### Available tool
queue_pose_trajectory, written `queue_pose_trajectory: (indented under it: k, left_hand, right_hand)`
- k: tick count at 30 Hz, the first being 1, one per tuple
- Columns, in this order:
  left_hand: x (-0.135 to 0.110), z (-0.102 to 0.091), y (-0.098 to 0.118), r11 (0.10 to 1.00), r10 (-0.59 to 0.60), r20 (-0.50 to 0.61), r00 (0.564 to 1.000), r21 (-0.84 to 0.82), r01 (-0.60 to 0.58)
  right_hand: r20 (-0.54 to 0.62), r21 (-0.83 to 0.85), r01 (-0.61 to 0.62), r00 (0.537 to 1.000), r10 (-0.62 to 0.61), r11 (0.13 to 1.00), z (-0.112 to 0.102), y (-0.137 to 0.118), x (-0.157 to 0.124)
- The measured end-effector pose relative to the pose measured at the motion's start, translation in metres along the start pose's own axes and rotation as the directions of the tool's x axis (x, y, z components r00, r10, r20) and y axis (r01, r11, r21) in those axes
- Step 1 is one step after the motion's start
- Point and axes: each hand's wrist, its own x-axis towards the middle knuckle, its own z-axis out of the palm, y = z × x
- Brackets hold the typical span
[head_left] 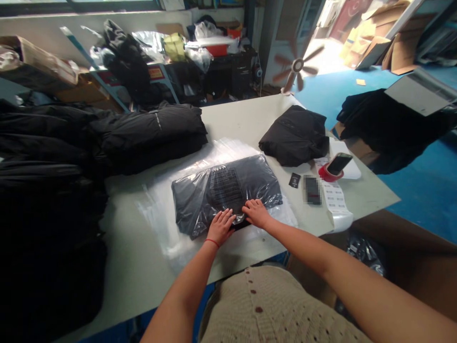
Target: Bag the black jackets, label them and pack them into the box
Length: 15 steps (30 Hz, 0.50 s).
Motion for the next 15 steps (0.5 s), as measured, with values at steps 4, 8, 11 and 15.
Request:
queue_pose_trajectory:
  k: [4, 8, 11, 15]
  left_hand:
    - [0.011, -0.004, 0.008, 0.997, -0.068, 0.007, 0.998, 0.037, 0.067]
    - [0.021, -0.009, 0.015, 0.992, -0.118, 0.076, 0.990, 0.042, 0.115]
    - [0.024, -0.011, 0.018, 0.994, -0.102, 0.122, 0.987, 0.043, 0.097]
    - [0.024, -0.011, 0.020, 0.995, -0.097, 0.141, 0.985, 0.045, 0.092]
  right_hand:
    - [0.026, -0.002, 0.030, 0.999, -0.030, 1.000, 0.000, 0.001, 0.006]
    - [0.019, 0.033, 0.048, 0.999, -0.049, 0.998, 0.004, 0.002, 0.005]
    - [0.025, 0.038, 0.103, 0.994, -0.104, 0.994, 0.005, 0.006, -0.002]
    - [0.037, 0.053, 0.207, 0.977, -0.209, 0.977, 0.007, 0.009, -0.021]
